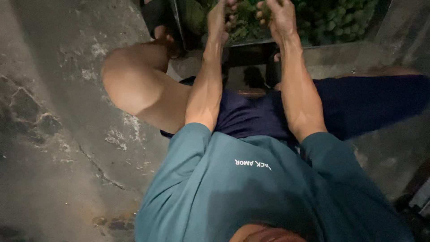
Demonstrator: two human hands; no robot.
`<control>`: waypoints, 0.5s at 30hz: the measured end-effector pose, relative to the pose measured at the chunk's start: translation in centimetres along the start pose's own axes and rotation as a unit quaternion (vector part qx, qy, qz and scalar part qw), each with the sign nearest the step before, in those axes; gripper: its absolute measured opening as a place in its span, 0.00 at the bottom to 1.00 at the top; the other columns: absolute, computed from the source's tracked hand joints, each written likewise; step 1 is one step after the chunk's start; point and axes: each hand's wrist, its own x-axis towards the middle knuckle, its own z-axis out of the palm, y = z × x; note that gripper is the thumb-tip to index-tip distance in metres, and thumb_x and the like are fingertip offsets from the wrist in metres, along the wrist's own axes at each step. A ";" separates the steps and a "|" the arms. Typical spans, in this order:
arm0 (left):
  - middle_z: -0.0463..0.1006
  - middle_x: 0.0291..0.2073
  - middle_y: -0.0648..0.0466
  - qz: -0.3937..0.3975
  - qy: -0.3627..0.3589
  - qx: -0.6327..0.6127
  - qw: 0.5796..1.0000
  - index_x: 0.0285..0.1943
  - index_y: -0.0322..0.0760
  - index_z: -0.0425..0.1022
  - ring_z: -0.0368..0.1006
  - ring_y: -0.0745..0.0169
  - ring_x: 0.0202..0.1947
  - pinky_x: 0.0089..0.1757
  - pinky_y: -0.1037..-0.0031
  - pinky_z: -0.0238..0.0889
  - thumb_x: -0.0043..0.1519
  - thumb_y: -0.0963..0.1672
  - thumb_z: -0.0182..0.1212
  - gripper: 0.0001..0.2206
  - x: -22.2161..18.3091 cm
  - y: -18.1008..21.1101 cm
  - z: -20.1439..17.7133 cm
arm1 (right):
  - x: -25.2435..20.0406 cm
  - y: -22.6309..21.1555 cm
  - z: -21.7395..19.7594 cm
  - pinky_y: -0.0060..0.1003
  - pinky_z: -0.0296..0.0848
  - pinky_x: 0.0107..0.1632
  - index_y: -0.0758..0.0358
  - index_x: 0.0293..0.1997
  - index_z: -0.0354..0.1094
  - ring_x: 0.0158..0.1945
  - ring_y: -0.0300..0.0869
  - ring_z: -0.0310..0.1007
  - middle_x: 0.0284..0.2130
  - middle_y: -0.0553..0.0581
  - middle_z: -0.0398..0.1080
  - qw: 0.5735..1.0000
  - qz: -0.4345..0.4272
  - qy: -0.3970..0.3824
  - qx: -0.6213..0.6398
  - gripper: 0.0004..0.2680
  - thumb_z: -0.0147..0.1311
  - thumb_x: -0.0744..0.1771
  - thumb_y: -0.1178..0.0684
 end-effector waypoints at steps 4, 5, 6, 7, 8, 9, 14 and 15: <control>0.64 0.24 0.61 0.037 -0.013 -0.089 0.995 0.29 0.42 0.68 0.54 0.71 0.22 0.27 0.67 0.50 0.73 0.54 0.53 0.21 0.2 0.2 -0.5 | 0.3 3.3 0.0 0.45 0.71 0.43 0.57 0.48 0.68 0.40 0.42 0.71 0.39 0.55 0.73 0.985 0.037 0.052 0.158 0.12 0.51 0.75 0.40; 0.53 0.19 0.63 0.066 -0.021 -0.065 0.995 0.25 0.45 0.61 0.45 0.72 0.19 0.25 0.66 0.48 0.76 0.54 0.54 0.25 0.6 -0.6 -0.4 | 0.2 4.7 0.0 0.42 0.68 0.38 0.57 0.40 0.66 0.35 0.41 0.69 0.35 0.55 0.72 0.987 0.035 0.074 0.140 0.14 0.51 0.75 0.39; 0.53 0.19 0.63 0.064 -0.030 -0.058 0.996 0.25 0.45 0.61 0.45 0.72 0.19 0.25 0.66 0.48 0.76 0.54 0.54 0.25 1.0 -1.4 -0.3 | 0.0 6.1 0.4 0.42 0.68 0.38 0.57 0.40 0.66 0.35 0.41 0.69 0.35 0.55 0.72 0.986 0.030 0.083 0.145 0.14 0.51 0.75 0.39; 0.51 0.19 0.61 0.061 -0.029 -0.048 0.997 0.26 0.44 0.60 0.44 0.70 0.19 0.26 0.63 0.49 0.75 0.54 0.54 0.25 1.4 -2.2 0.0 | -0.2 7.2 0.8 0.40 0.61 0.32 0.58 0.32 0.60 0.28 0.40 0.60 0.27 0.54 0.65 0.991 0.020 0.103 0.078 0.20 0.49 0.77 0.36; 0.49 0.19 0.60 0.058 -0.021 -0.039 0.997 0.26 0.43 0.60 0.43 0.68 0.19 0.26 0.61 0.50 0.75 0.54 0.55 0.24 1.4 -2.8 0.0 | -0.4 8.0 1.1 0.38 0.54 0.27 0.59 0.23 0.55 0.20 0.39 0.51 0.19 0.54 0.58 0.993 0.016 0.119 0.009 0.27 0.46 0.79 0.34; 0.49 0.19 0.60 0.055 -0.022 -0.033 0.998 0.26 0.43 0.60 0.43 0.68 0.19 0.26 0.61 0.50 0.75 0.54 0.55 0.24 1.6 -2.8 -0.1 | 0.1 8.1 1.0 0.38 0.54 0.27 0.59 0.23 0.55 0.20 0.39 0.51 0.19 0.54 0.58 0.992 0.017 0.123 0.014 0.27 0.46 0.79 0.34; 0.76 0.33 0.54 0.025 -0.083 -0.103 0.991 0.48 0.41 0.78 0.70 0.63 0.33 0.40 0.66 0.70 0.68 0.51 0.59 0.13 -0.1 0.8 0.1 | -0.3 3.9 -0.1 0.48 0.79 0.54 0.59 0.66 0.64 0.51 0.44 0.73 0.50 0.56 0.70 0.997 -0.065 -0.034 0.017 0.14 0.46 0.78 0.41; 0.76 0.33 0.54 0.025 -0.083 -0.103 0.991 0.48 0.41 0.78 0.70 0.63 0.33 0.40 0.66 0.70 0.68 0.51 0.59 0.13 -0.1 1.3 -0.1 | -0.6 3.4 -0.3 0.48 0.79 0.54 0.59 0.66 0.64 0.51 0.44 0.73 0.50 0.56 0.70 0.997 -0.065 -0.033 0.016 0.14 0.46 0.78 0.41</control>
